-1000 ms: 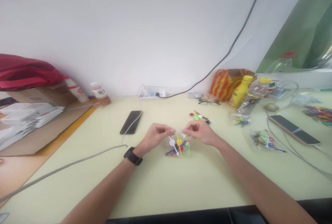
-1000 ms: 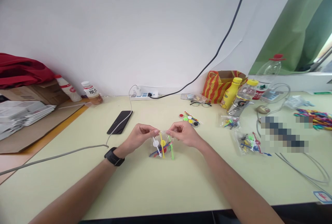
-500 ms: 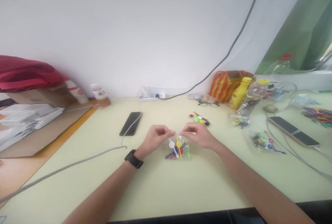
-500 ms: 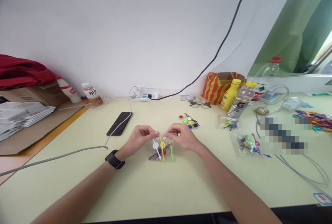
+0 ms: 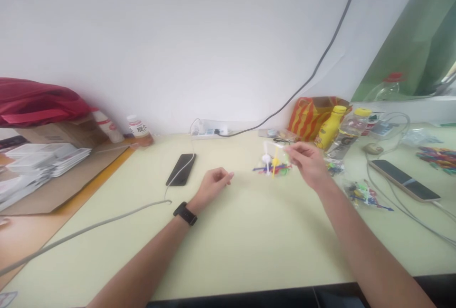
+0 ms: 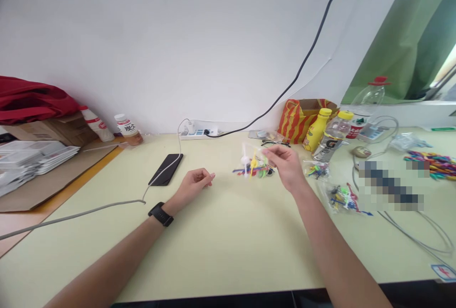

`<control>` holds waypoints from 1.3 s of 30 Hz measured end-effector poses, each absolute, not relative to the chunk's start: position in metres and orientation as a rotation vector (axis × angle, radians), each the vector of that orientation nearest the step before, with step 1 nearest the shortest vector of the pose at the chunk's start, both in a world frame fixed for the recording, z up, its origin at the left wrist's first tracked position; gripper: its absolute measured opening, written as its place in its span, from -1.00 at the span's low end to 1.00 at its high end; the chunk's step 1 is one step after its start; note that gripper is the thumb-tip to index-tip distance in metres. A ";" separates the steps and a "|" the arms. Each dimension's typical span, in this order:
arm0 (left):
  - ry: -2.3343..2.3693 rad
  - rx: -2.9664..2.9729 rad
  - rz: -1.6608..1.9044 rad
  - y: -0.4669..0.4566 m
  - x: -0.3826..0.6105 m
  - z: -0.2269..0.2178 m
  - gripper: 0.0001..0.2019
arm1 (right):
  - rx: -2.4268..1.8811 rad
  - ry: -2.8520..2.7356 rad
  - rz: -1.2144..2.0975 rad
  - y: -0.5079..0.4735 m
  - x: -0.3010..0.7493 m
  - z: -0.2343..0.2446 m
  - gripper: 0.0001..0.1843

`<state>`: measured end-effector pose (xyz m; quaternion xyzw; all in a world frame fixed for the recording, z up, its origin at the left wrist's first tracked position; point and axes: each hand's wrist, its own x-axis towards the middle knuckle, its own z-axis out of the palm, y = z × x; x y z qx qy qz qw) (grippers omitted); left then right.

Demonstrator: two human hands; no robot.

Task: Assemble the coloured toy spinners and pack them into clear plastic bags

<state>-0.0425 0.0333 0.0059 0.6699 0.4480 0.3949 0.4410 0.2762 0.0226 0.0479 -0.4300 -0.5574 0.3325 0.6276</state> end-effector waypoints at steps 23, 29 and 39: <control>1.103 1.566 0.941 0.036 -0.039 -0.002 -0.41 | -1.766 -1.997 0.022 0.127 0.300 0.007 -0.68; 1.099 1.537 0.954 0.035 -0.041 -0.001 -0.40 | -1.921 -2.017 0.047 0.185 0.279 0.006 -0.67; 1.099 1.518 0.946 0.032 -0.042 -0.002 -0.44 | -2.217 -1.797 -0.031 0.228 0.287 0.000 -0.60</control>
